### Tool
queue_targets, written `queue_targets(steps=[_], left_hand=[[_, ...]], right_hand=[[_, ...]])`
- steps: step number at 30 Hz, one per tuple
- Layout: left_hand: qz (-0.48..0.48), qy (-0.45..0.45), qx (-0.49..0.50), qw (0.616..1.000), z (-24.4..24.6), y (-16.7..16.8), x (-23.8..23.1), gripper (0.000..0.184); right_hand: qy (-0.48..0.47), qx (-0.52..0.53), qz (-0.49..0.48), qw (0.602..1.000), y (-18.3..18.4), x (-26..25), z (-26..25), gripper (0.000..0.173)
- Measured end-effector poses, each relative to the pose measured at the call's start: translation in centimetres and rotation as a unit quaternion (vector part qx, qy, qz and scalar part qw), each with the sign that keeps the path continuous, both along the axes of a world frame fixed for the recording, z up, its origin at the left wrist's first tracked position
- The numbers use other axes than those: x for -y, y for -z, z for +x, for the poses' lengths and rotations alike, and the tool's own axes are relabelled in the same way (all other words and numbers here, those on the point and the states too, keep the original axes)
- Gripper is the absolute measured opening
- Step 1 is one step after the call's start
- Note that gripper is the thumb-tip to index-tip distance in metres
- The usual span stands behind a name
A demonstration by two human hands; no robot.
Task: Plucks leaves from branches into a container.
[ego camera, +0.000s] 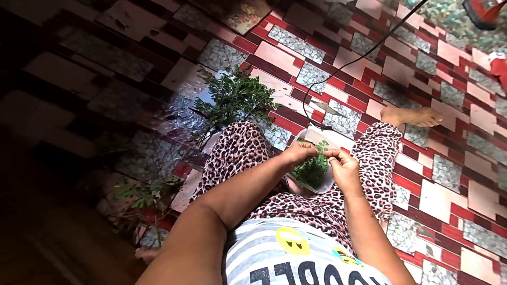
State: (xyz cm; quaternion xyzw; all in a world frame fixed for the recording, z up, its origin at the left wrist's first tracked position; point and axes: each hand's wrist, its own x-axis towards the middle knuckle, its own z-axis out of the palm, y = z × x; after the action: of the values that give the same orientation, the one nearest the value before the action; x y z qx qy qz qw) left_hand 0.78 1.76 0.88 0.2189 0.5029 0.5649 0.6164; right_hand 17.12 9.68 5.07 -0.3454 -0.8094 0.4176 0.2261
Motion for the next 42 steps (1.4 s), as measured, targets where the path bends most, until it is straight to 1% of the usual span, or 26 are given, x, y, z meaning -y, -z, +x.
queue_targets(steps=[3,5,8,12,16,19,23,26,30,32,33,35,37,38,40,42], left_hand=[[0.004,0.007,0.009,1.0,-0.1,0.2,0.1,0.015],[0.004,0.003,-0.002,1.0,0.2,-0.1,0.5,0.016],[0.008,0.007,-0.021,1.0,0.5,-0.4,0.8,0.018],[0.025,0.001,-0.026,0.999,0.3,0.4,0.2,0.016],[0.002,-0.009,-0.023,1.0,-0.1,0.3,0.0,0.015],[0.003,-0.01,-0.016,1.0,0.0,0.2,0.0,0.015],[0.001,-0.009,-0.014,1.0,0.2,0.0,0.2,0.015],[0.001,-0.005,-0.01,1.0,0.2,0.3,-0.1,0.016],[-0.007,-0.021,-0.021,1.0,0.2,0.3,0.2,0.014],[-0.01,-0.025,-0.018,0.999,0.2,0.1,0.4,0.013],[-0.009,-0.023,-0.011,1.0,0.2,0.1,0.4,0.013],[-0.002,-0.024,0.009,1.0,0.2,0.3,0.1,0.013],[0.001,-0.025,0.026,0.999,0.2,0.5,-0.2,0.011],[0.001,-0.026,0.029,0.999,0.3,0.5,-0.2,0.011],[-0.003,-0.028,0.029,0.999,0.4,0.6,-0.3,0.01],[-0.002,-0.028,0.029,0.999,0.4,0.8,-0.3,0.008]], right_hand=[[0.001,0.009,-0.054,0.998,0.0,-0.2,0.0,0.015],[0.009,-0.003,-0.09,0.996,0.2,-0.4,-0.1,0.009],[0.014,0.003,-0.082,0.997,0.5,-0.5,-0.2,0.001],[0.016,0.027,-0.029,0.999,0.5,0.1,-0.6,0.008],[0.016,0.038,0.016,0.999,0.4,-0.2,-0.2,0.012],[0.008,0.065,-0.008,0.998,-0.2,-0.3,0.1,0.018],[0.013,0.049,-0.063,0.997,0.1,-0.3,0.1,0.009],[0.017,0.027,-0.057,0.998,0.6,-0.3,-0.2,0.004],[0.021,0.014,-0.021,0.999,0.7,0.0,-0.2,0.008],[0.027,0.012,-0.024,0.999,0.7,-0.1,0.0,0.01],[0.031,0.021,-0.044,0.998,0.6,-0.3,0.1,0.012],[0.043,0.04,-0.148,0.987,0.4,-0.3,0.0,0.016],[0.062,0.004,-0.265,0.962,0.5,0.1,-0.3,0.013],[0.075,-0.028,-0.299,0.951,0.8,0.4,-0.5,0.01],[0.094,-0.084,-0.322,0.938,1.6,0.8,-1.0,0.01],[0.115,-0.11,-0.318,0.935,2.2,1.1,-1.4,0.008]])
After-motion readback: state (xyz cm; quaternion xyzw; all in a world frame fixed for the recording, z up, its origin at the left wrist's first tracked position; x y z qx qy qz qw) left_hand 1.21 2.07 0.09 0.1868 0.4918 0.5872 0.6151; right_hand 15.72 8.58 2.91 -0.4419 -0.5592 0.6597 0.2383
